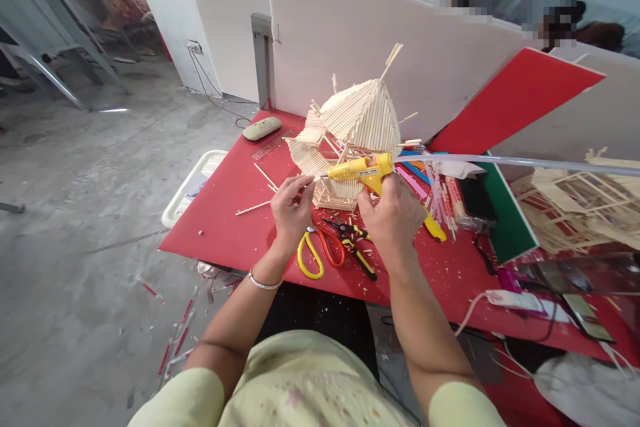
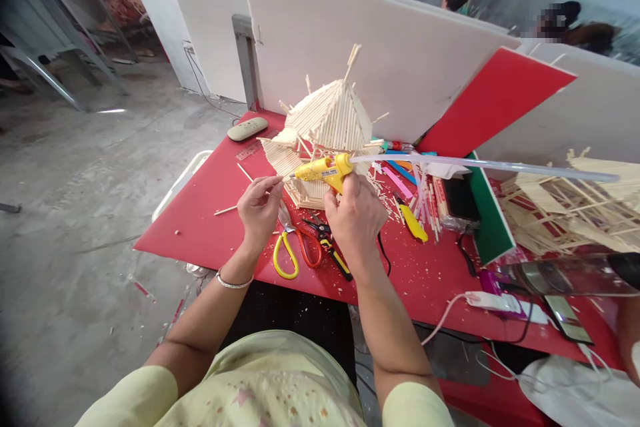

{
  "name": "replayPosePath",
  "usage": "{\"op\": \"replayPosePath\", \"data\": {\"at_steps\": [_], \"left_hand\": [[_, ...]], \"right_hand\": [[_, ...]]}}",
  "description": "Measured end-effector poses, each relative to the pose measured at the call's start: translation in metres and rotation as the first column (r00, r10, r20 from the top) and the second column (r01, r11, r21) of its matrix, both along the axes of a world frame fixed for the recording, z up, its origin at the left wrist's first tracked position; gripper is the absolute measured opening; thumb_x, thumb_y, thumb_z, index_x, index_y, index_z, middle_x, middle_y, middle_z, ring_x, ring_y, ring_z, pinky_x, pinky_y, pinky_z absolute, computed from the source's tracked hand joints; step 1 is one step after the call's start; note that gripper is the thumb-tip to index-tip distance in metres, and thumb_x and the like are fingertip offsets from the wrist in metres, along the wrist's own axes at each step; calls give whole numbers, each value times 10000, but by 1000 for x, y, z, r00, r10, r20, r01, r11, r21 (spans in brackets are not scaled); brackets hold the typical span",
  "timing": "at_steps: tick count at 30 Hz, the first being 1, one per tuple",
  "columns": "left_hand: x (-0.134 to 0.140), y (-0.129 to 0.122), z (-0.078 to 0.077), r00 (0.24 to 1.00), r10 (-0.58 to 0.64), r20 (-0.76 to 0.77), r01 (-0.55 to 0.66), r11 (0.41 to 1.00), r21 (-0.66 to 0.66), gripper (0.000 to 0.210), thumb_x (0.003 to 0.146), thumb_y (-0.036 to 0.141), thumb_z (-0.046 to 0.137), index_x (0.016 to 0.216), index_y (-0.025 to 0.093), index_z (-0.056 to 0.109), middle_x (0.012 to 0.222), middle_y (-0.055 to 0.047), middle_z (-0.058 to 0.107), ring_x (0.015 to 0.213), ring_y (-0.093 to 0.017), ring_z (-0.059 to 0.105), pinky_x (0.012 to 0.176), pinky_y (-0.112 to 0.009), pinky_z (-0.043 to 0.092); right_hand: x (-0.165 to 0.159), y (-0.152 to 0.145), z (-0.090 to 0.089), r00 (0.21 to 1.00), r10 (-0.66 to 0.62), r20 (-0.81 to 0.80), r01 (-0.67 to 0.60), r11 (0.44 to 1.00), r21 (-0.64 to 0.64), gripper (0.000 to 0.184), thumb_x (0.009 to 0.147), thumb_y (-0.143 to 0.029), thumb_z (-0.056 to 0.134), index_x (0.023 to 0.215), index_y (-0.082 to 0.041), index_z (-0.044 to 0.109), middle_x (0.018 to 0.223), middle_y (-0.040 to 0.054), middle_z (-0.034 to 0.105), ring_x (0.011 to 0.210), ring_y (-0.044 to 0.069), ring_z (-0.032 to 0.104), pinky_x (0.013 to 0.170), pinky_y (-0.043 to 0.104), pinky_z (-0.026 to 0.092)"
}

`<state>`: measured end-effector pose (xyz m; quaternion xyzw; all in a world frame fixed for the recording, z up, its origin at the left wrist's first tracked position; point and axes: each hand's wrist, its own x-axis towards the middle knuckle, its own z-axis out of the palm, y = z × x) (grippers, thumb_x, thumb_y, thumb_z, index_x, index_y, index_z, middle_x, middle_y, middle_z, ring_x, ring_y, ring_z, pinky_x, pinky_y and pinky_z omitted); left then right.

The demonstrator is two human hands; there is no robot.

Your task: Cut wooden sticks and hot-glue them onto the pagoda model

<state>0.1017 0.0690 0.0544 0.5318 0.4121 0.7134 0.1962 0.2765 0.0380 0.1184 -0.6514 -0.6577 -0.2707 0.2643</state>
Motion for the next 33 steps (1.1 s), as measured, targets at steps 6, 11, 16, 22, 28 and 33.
{"op": "replayPosePath", "data": {"at_steps": [6,11,16,22,28,33], "left_hand": [[2,2,-3,999,-6,44,6,1000,8,109,923,291,694,949,218,772,901,-38,742,801,-137,676,681,-264,523],[2,2,-2,998,-25,50,24,1000,16,99,925,272,691,946,215,769,900,-40,739,814,-139,676,681,-262,518],[1,1,-1,998,-14,54,15,1000,-17,107,912,294,714,959,211,764,920,-40,715,746,-116,638,625,-247,491],[1,2,1,1000,14,10,-14,1000,-22,109,917,292,713,878,202,761,838,-29,692,750,-118,631,598,-236,469],[3,2,0,995,88,-48,-87,996,13,111,926,290,699,900,206,767,846,-35,701,727,-115,620,579,-239,459],[5,3,-3,991,129,-29,-129,992,17,114,927,292,697,903,207,769,847,-31,704,721,-110,621,578,-235,461]], "right_hand": [[-1,-1,-1,1000,-4,3,4,1000,-12,314,937,-337,519,1152,-126,603,901,108,674,838,242,625,647,337,382],[0,-1,-1,1000,2,-20,-3,999,-38,316,937,-327,509,1161,-121,598,895,110,657,858,247,616,655,340,385],[0,-2,-1,999,18,-50,-20,999,-46,315,943,-321,496,1170,-125,592,911,116,647,884,251,608,671,342,396],[-1,-2,-1,1000,-1,-29,0,1000,-32,297,942,-326,510,1142,-128,603,896,109,660,873,247,620,655,334,390],[0,-2,-2,999,-27,-46,27,1000,5,296,930,-340,515,1127,-139,608,893,112,669,853,249,619,634,334,392],[1,-5,-2,997,-33,-77,31,999,-27,315,919,-336,514,1139,-133,613,908,121,661,849,246,606,645,334,401]]}}
